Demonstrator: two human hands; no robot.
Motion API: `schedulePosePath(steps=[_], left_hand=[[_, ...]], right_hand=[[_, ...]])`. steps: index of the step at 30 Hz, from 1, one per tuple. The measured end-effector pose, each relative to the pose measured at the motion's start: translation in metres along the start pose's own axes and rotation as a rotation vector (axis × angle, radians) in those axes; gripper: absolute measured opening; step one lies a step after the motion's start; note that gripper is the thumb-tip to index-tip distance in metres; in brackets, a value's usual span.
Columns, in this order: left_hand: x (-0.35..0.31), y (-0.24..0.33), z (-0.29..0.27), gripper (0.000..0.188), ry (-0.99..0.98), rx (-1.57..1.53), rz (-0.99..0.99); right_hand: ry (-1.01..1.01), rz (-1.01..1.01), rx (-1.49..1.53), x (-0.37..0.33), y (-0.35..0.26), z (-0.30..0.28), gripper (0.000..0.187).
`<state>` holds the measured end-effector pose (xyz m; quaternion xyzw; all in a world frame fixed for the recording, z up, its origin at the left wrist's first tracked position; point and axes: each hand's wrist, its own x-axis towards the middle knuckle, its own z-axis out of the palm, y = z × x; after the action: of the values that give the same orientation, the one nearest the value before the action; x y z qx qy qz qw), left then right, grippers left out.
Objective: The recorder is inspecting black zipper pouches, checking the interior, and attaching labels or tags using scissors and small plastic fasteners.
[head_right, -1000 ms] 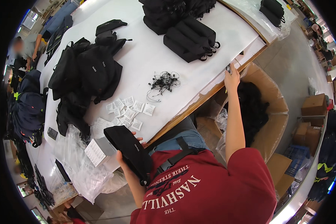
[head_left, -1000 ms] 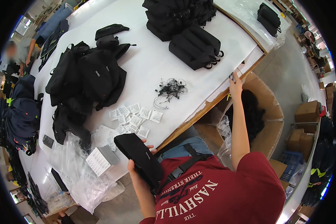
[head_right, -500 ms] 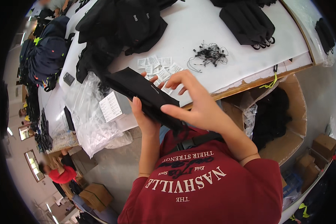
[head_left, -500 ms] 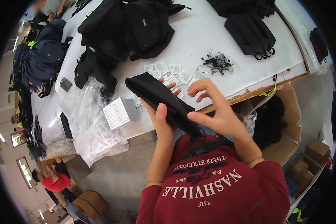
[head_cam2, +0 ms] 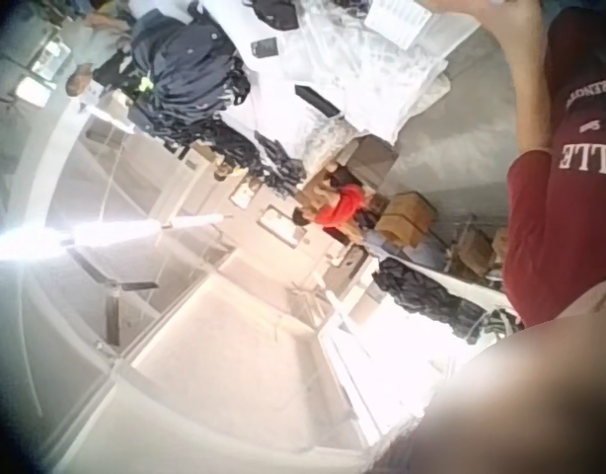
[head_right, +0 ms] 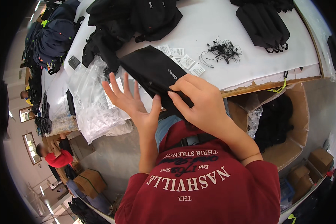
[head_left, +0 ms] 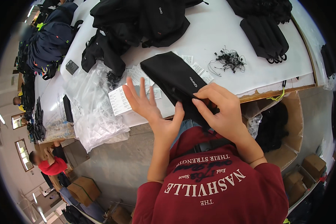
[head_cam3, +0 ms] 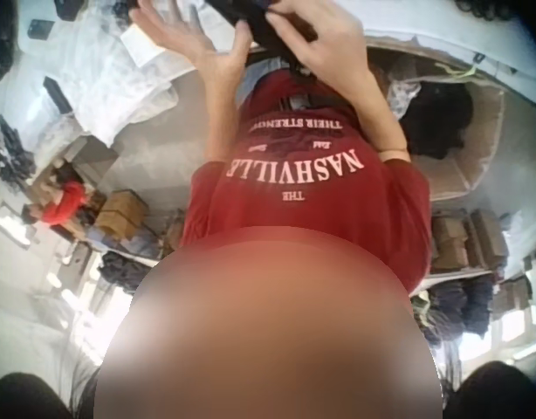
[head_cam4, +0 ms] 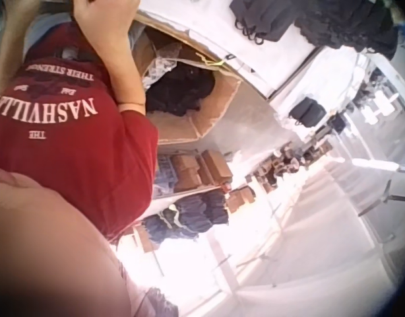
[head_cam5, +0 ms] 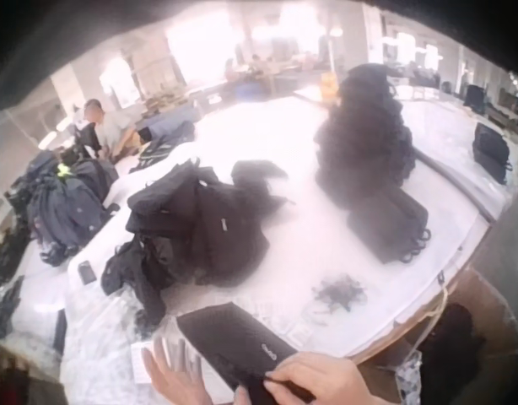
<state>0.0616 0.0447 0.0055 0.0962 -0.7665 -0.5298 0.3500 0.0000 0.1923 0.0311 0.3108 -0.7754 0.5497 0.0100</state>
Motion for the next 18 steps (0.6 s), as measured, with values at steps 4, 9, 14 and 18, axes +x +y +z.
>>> schedulePosePath(steps=[4,9,14,18], left_hand=[[0.007,0.013,-0.015,0.076,-0.269,0.427,0.106],[0.003,0.007,-0.018,0.023,-0.117,0.304,0.018],[0.007,-0.011,-0.031,0.027,0.060,0.216,-0.005],[0.007,-0.008,-0.032,0.053,0.280,-0.312,-0.310]], right_hand=[[-0.058,0.008,0.012,-0.002,0.003,0.004,0.008],[-0.155,0.115,0.068,-0.002,-0.001,-0.003,0.009],[-0.205,0.109,0.097,-0.004,0.005,-0.005,0.009],[-0.143,0.117,0.101,-0.003,0.007,-0.003,0.009]])
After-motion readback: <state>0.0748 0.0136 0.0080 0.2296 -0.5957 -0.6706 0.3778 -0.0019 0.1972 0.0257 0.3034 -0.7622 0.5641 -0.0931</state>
